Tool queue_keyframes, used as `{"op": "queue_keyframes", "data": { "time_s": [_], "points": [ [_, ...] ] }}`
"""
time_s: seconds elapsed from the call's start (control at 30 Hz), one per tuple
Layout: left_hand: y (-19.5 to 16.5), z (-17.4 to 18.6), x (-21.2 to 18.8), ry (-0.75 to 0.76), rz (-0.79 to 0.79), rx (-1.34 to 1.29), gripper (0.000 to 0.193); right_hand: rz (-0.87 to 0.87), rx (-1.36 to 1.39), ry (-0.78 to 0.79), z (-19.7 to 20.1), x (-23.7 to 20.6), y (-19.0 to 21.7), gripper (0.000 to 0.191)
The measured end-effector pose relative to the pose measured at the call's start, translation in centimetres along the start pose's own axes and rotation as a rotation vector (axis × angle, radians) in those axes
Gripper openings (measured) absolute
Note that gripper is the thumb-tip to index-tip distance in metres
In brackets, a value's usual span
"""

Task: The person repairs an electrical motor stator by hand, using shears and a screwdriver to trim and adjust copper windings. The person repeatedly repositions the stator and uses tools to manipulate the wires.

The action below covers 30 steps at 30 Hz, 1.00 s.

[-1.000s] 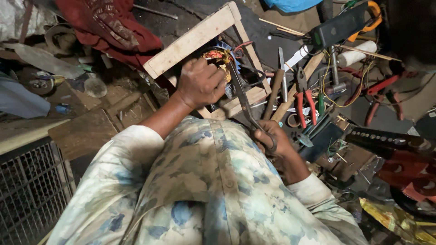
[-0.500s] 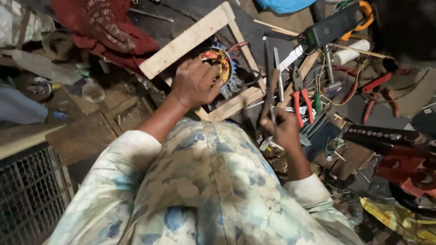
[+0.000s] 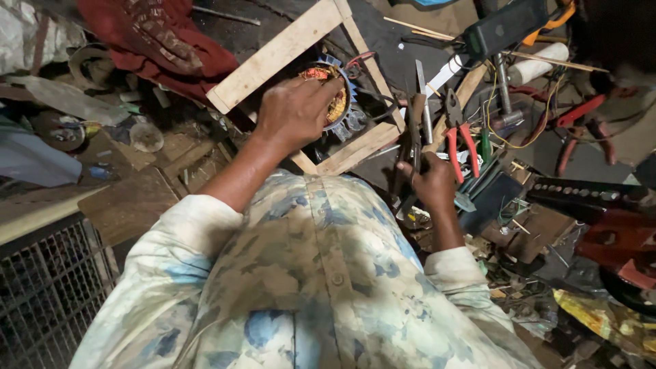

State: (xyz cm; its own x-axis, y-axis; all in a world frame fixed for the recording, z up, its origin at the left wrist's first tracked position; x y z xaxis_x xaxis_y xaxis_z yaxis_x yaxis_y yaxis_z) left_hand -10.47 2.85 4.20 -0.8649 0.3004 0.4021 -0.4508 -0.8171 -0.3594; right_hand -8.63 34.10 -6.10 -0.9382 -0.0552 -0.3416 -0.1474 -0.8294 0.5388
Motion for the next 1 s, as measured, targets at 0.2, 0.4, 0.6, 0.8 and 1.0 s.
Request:
{"op": "queue_keyframes", "data": {
  "time_s": [0.2, 0.4, 0.6, 0.8, 1.0],
  "points": [
    [0.5, 0.0, -0.5, -0.036, -0.003, -0.077, 0.031, 0.168, -0.225, -0.139, 0.4, -0.2, 1.2, 0.050],
    [1.0, -1.3, -0.1, -0.059, 0.062, -0.078, 0.017, 0.116, -0.234, -0.134, 0.2, -0.1, 1.2, 0.050],
    [0.8, -2.4, 0.4, -0.049, 0.017, 0.019, 0.010, 0.143, -0.245, -0.139, 0.2, 0.2, 1.3, 0.048],
    [0.7, -2.8, 0.6, -0.002, -0.061, 0.068, 0.004, 0.127, -0.230, -0.118, 0.1, 0.3, 1.2, 0.049],
    [0.6, -1.4, -0.3, -0.038, -0.051, -0.003, 0.015, 0.113, -0.198, -0.094, -0.2, 0.4, 0.8, 0.050]
  ]
}}
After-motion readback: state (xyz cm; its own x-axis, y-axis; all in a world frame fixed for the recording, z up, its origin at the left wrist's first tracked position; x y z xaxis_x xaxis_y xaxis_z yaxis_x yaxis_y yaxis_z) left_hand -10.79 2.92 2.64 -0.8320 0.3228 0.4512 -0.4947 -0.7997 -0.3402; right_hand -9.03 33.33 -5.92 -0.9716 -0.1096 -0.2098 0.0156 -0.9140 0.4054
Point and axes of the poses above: each hand's wrist, its own x-axis towards the middle knuckle, its own z-axis out of the back of the hand, y = z × x, the point moved 6 cm from there along x, towards the middle knuckle, and after that the axes turned 6 degrees about -z, right-handed, at the moved point
